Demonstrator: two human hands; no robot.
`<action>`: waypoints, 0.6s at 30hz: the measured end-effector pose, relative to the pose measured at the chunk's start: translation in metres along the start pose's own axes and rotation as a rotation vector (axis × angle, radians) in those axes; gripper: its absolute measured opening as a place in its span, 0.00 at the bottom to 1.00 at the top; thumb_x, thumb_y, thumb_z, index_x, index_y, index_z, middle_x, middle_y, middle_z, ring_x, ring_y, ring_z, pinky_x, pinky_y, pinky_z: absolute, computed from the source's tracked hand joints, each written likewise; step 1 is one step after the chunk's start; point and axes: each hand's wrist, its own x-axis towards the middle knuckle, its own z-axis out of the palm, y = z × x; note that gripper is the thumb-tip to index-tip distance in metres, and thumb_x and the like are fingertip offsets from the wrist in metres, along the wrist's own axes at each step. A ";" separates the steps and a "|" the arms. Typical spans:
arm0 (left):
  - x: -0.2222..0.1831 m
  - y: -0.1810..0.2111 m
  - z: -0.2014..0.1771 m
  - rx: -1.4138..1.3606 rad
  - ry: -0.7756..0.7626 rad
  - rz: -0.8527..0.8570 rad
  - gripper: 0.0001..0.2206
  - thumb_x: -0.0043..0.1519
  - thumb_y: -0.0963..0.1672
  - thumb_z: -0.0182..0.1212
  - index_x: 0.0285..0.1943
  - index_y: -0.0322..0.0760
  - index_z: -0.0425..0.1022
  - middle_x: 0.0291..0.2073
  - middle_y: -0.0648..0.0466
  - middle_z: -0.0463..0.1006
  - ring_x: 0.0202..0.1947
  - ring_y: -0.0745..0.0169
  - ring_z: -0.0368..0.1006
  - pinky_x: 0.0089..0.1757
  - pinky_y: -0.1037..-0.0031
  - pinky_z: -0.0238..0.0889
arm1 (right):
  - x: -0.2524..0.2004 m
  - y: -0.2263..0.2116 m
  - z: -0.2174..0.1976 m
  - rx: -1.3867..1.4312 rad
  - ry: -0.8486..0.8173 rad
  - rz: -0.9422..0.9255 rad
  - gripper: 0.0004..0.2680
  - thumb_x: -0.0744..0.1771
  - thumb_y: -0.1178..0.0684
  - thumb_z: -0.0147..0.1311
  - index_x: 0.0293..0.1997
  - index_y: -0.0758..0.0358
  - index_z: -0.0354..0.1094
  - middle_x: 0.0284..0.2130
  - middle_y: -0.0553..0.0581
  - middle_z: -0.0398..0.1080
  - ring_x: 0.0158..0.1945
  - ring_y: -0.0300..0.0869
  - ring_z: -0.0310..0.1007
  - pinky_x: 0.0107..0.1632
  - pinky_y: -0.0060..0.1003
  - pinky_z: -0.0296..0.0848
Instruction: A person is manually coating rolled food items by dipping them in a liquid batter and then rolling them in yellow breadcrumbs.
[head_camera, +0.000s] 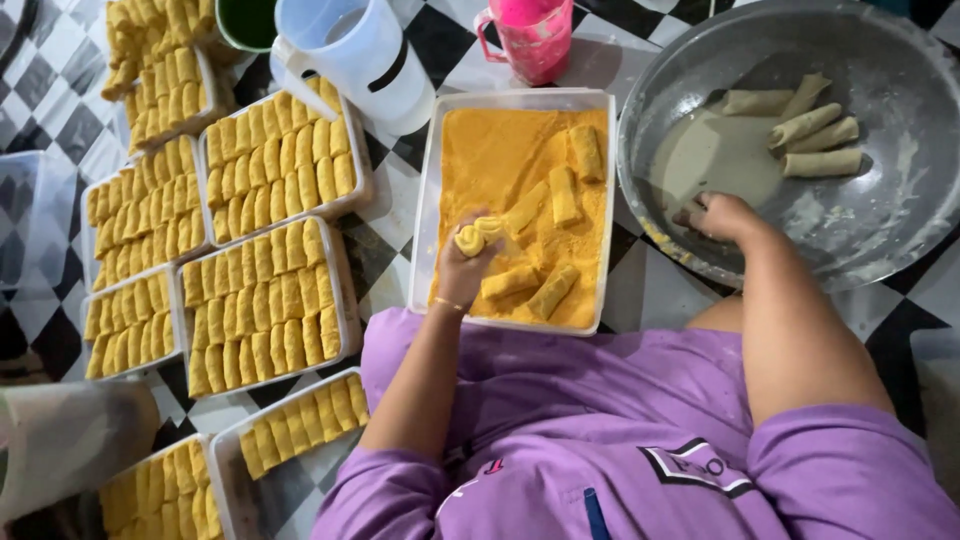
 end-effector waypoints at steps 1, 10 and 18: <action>0.000 0.002 -0.005 -0.003 0.012 0.006 0.19 0.54 0.36 0.74 0.52 0.38 0.75 0.59 0.43 0.76 0.61 0.52 0.70 0.59 0.63 0.63 | 0.006 0.006 0.005 -0.010 0.003 -0.009 0.24 0.65 0.44 0.48 0.69 0.65 0.66 0.62 0.74 0.70 0.67 0.64 0.66 0.67 0.55 0.66; -0.012 0.018 -0.029 0.242 0.183 0.094 0.19 0.54 0.44 0.78 0.53 0.47 0.77 0.55 0.49 0.81 0.57 0.45 0.76 0.53 0.62 0.70 | 0.049 0.056 0.026 -0.090 -0.016 -0.046 0.29 0.67 0.34 0.43 0.70 0.67 0.63 0.64 0.75 0.68 0.69 0.64 0.64 0.71 0.55 0.61; -0.110 0.118 -0.190 -0.359 0.354 -0.118 0.11 0.60 0.39 0.63 0.52 0.28 0.76 0.41 0.46 0.82 0.35 0.62 0.77 0.38 0.77 0.71 | 0.155 0.165 0.045 -0.414 0.015 0.001 0.30 0.70 0.26 0.38 0.76 0.57 0.62 0.54 0.81 0.76 0.51 0.78 0.77 0.49 0.65 0.73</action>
